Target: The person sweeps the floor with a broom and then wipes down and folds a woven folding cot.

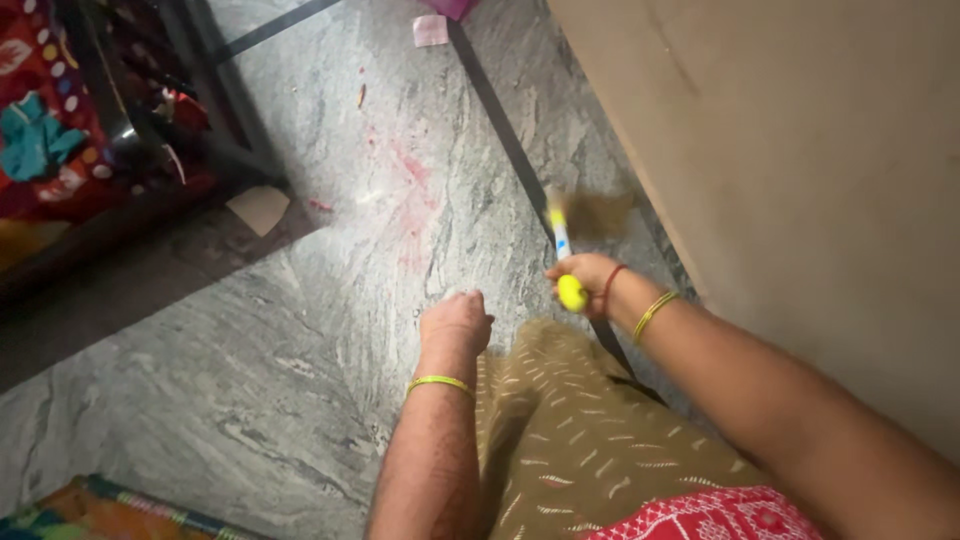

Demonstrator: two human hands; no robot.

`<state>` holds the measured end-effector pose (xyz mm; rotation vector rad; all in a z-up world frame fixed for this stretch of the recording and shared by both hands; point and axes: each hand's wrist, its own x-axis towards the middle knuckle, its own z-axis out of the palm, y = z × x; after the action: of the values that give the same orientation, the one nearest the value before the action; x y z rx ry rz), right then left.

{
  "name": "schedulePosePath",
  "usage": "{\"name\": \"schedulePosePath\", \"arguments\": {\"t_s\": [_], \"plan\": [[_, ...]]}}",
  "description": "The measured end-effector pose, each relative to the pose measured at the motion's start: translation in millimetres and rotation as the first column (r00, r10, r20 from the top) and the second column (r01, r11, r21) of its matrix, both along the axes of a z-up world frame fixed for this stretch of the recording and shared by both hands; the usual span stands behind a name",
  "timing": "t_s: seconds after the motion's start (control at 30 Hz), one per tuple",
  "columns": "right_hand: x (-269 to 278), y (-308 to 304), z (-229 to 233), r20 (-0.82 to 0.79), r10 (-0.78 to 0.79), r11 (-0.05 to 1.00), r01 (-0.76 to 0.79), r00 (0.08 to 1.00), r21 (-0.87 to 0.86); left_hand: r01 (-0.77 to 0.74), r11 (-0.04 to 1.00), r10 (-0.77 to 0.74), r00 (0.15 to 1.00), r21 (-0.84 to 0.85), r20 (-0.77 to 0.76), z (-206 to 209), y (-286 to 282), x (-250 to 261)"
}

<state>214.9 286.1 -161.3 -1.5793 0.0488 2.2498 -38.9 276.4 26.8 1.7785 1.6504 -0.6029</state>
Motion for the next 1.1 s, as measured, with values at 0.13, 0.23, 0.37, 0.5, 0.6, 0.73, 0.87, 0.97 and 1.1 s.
{"name": "schedulePosePath", "arguments": {"t_s": [0.13,0.23,0.37,0.5,0.6,0.73,0.87,0.97,1.1], "plan": [[71.0,4.1,13.2,0.292,0.174,0.947,-0.242,0.940,0.213,0.000,0.996,-0.006,0.998,-0.093,-0.066,-6.0,-7.3,-9.8],[100.3,-17.3,33.4,0.736,0.381,0.793,-0.607,0.559,0.050,-0.030,0.991,0.017,0.995,-0.130,-0.101,-8.9,-13.4,-12.0],[106.1,-38.8,21.0,0.829,0.415,0.794,-0.595,0.375,-0.128,-0.064,0.988,0.049,0.993,-0.139,-0.109,-14.2,-7.2,-3.1],[104.7,-24.7,-26.7,0.681,0.594,0.675,-0.726,0.429,-0.132,-0.071,0.992,0.061,0.994,-0.109,-0.090,-18.1,-3.0,17.6],[138.9,-13.8,-23.9,0.586,0.586,0.693,-0.721,0.559,-0.006,-0.034,0.995,0.032,0.999,-0.090,-0.023,-14.4,1.3,30.0],[175.8,-14.6,8.1,0.722,0.511,0.641,-0.767,0.466,0.041,-0.057,0.992,0.059,0.998,-0.109,0.015,-18.3,2.0,45.0],[147.4,-14.9,5.9,0.812,0.461,0.717,-0.689,0.358,-0.103,-0.012,0.997,0.009,0.999,-0.077,-0.045,-28.2,-3.1,44.6],[119.0,-3.8,-8.1,0.745,0.633,0.584,-0.762,0.212,-0.279,0.026,0.997,-0.029,0.999,-0.066,-0.043,-30.5,9.6,54.9],[129.9,-8.4,31.7,0.677,0.669,0.521,-0.843,0.305,-0.135,0.062,0.998,-0.062,0.998,-0.001,0.027,-16.5,17.6,75.3]]}}
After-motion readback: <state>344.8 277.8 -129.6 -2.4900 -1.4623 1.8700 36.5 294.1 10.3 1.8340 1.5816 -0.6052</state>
